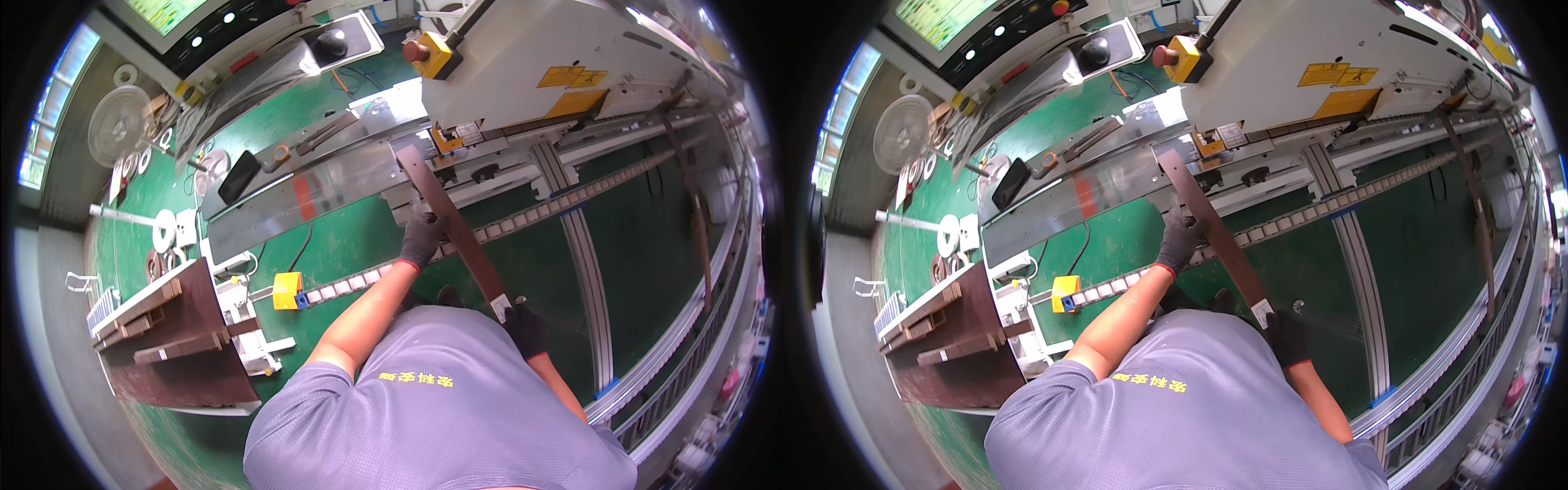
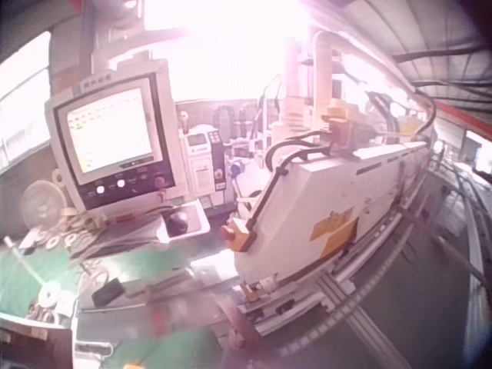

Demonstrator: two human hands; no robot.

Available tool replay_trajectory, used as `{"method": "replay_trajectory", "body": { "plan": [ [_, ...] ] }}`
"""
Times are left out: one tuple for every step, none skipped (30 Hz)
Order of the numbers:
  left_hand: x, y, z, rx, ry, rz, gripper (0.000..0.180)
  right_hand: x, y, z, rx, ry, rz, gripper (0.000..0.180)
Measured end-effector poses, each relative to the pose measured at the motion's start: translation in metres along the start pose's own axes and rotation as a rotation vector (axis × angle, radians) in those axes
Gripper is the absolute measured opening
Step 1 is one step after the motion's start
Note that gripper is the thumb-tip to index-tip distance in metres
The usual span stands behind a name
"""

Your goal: The person picks up wooden boards from a table, feeds them one by one into an industrial edge-banding machine, and operates a touchscreen control panel.

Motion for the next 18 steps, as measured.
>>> {"method": "replay_trajectory", "body": {
  "plan": [
    [-0.005, -0.004, -0.015, -0.028, 0.073, -0.028, 0.099, -0.005, 0.011, -0.003, 0.003, -0.008, -0.008, 0.036],
    [-0.009, -0.001, -0.006, 0.033, 0.055, -0.052, 0.098, -0.013, 0.027, 0.000, 0.009, -0.002, -0.008, 0.036],
    [-0.010, -0.002, 0.013, 0.093, 0.035, -0.065, 0.097, -0.017, 0.032, -0.007, 0.018, -0.005, -0.013, 0.036],
    [-0.013, -0.004, 0.022, 0.152, 0.015, -0.076, 0.097, -0.017, 0.035, -0.010, 0.003, 0.051, -0.037, 0.039],
    [-0.020, -0.013, 0.016, 0.163, 0.029, -0.061, 0.097, -0.015, 0.030, -0.028, -0.007, 0.091, -0.066, 0.042],
    [-0.031, -0.017, 0.004, 0.177, 0.040, -0.056, 0.097, -0.015, 0.028, -0.039, -0.020, 0.142, -0.091, 0.046],
    [-0.040, -0.021, -0.008, 0.190, 0.051, -0.051, 0.097, -0.024, 0.030, -0.048, 0.032, 0.032, 0.036, 0.054],
    [-0.046, -0.021, -0.015, 0.218, 0.070, -0.065, 0.097, -0.031, 0.034, -0.055, 0.086, -0.077, 0.158, 0.063],
    [-0.049, -0.025, -0.021, 0.243, 0.091, -0.070, 0.098, -0.036, 0.020, -0.091, 0.050, -0.221, 0.228, 0.069],
    [-0.049, -0.028, -0.016, 0.247, 0.060, -0.086, 0.097, -0.042, 0.000, -0.137, 0.012, -0.360, 0.302, 0.075],
    [-0.048, -0.029, -0.010, 0.254, 0.029, -0.105, 0.097, -0.054, -0.008, -0.171, 0.020, -0.356, 0.273, 0.077],
    [-0.048, -0.029, -0.003, 0.259, -0.001, -0.129, 0.097, -0.067, -0.011, -0.200, 0.026, -0.351, 0.249, 0.079],
    [-0.043, -0.024, 0.018, 0.335, -0.073, -0.160, 0.097, -0.082, -0.007, -0.216, -0.003, -0.353, 0.226, 0.079],
    [-0.044, -0.026, 0.016, 0.384, -0.052, -0.147, 0.098, -0.095, 0.000, -0.233, -0.033, -0.371, 0.195, 0.079],
    [-0.045, -0.025, 0.012, 0.435, -0.032, -0.139, 0.099, -0.105, 0.006, -0.246, -0.062, -0.387, 0.166, 0.079],
    [-0.051, -0.028, -0.004, 0.258, 0.070, -0.121, 0.099, -0.114, 0.010, -0.253, -0.042, -0.309, 0.148, 0.079],
    [-0.056, -0.032, -0.006, 0.082, 0.171, -0.097, 0.099, -0.122, 0.014, -0.258, -0.018, -0.235, 0.127, 0.079],
    [-0.059, -0.035, -0.009, -0.094, 0.270, -0.074, 0.099, -0.129, 0.017, -0.260, 0.006, -0.160, 0.107, 0.080]
  ]
}}
Point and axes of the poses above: each hand's wrist, its own x-axis away from the middle knuckle, its own y-axis out of the palm, z = x × y, the point moved 7 cm from there along -x, towards the middle knuckle, and after that the axes turned 11 degrees about y, right-handed, at the moved point
